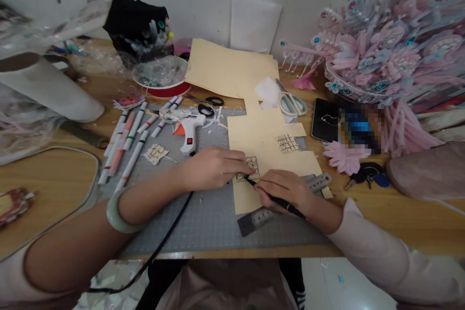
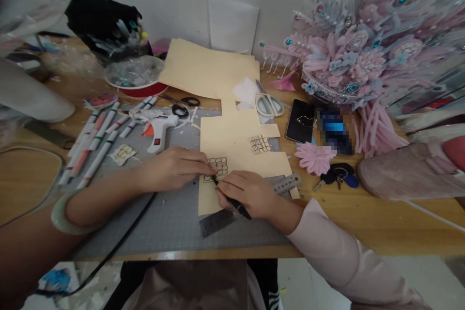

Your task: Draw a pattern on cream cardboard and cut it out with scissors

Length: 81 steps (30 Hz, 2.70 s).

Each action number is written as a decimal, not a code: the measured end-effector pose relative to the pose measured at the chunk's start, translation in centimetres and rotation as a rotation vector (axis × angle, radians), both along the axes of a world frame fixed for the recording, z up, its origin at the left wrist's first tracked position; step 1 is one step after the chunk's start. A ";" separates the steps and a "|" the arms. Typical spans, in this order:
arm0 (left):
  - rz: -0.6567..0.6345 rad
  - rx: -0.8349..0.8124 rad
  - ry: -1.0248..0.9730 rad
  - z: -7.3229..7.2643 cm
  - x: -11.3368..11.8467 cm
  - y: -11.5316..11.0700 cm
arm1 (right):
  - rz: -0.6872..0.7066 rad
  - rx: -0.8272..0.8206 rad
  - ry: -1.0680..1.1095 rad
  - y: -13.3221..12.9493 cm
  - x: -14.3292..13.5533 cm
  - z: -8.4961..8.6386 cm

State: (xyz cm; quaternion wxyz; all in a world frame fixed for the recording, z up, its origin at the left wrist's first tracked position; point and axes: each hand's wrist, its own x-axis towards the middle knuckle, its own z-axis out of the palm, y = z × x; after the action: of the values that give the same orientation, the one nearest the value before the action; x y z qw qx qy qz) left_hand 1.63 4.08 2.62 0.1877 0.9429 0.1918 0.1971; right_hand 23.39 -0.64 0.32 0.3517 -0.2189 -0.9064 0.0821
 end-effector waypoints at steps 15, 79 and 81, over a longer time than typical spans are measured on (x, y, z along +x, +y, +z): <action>0.001 -0.028 -0.029 -0.3 0.0 0.1 | -0.004 -0.417 0.031 0.3 0.7 0.9; 0.051 -0.156 0.009 -0.4 -0.1 0.4 | 0.044 -0.900 -0.441 10.5 -5.6 3.3; 0.052 -0.110 0.006 -0.4 -0.1 0.3 | -0.004 -0.936 -0.304 10.3 -4.8 3.5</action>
State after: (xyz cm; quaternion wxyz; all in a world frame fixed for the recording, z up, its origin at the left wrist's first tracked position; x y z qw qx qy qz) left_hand 1.50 4.42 2.26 0.2335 0.9264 0.2276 0.1881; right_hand 18.54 9.61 3.82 0.0793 -0.3647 -0.8129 0.4470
